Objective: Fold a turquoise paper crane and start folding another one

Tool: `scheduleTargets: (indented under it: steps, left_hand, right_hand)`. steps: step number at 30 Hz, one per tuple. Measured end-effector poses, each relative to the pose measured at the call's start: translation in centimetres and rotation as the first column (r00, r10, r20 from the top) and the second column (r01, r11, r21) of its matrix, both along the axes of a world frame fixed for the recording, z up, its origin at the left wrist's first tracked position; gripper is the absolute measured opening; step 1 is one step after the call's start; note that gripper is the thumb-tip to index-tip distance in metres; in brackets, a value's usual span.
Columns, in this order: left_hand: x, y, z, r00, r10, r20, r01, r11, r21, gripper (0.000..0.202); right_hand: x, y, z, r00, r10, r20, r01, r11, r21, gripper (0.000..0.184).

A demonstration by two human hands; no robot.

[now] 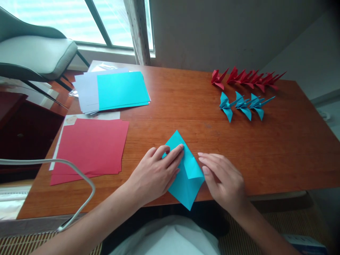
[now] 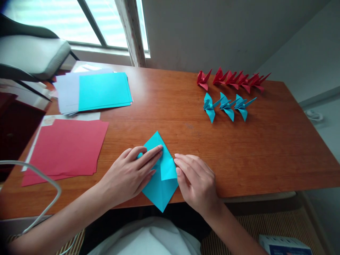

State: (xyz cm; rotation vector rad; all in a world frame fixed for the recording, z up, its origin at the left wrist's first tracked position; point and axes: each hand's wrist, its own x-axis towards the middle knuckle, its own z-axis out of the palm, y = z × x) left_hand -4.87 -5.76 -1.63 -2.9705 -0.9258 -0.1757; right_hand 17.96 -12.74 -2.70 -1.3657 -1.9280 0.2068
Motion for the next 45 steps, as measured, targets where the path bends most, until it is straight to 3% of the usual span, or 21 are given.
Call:
scheduleTargets:
  steps: [9, 15, 20, 25, 38, 42, 45]
  left_hand:
    - [-0.1, 0.0, -0.3, 1.000, -0.019, 0.009, 0.018, 1.000, 0.017, 0.046]
    - [-0.2, 0.1, -0.3, 1.000, -0.018, 0.012, 0.018, 1.000, 0.014, 0.047]
    - [-0.2, 0.2, -0.2, 1.000, -0.019, 0.014, 0.019, 1.000, 0.013, 0.046]
    - [-0.2, 0.2, -0.4, 1.000, -0.019, 0.022, 0.018, 1.000, 0.018, 0.045]
    - [-0.2, 0.0, -0.2, 0.999, -0.037, -0.008, 0.037, 0.999, 0.016, 0.043]
    - [-0.2, -0.1, -0.2, 1.000, -0.019, -0.016, 0.019, 1.000, 0.009, 0.043]
    - [-0.1, -0.2, -0.2, 1.000, -0.010, -0.011, 0.010, 1.000, 0.000, 0.043]
  right_hand:
    - [0.9, 4.1, -0.5, 0.986, -0.087, -0.140, 0.044, 0.958, -0.284, 0.014]
    - [-0.2, 7.8, -0.5, 1.000, -0.009, -0.018, 0.003, 0.964, -0.267, 0.012]
    - [-1.2, 10.3, -0.6, 1.000, -0.003, 0.030, 0.010, 0.966, -0.257, 0.001]
    - [-1.7, 11.8, -0.9, 0.998, 0.001, 0.059, 0.013, 0.970, -0.241, 0.011]
    - [-1.8, 12.0, -0.6, 0.998, -0.012, 0.059, 0.027, 0.963, -0.267, 0.009]
    - [-1.1, 10.2, 0.1, 0.999, 0.048, 0.010, -0.044, 0.964, -0.262, 0.013]
    - [-0.4, 7.2, 0.8, 0.993, 0.110, -0.029, -0.114, 0.964, -0.242, 0.021]
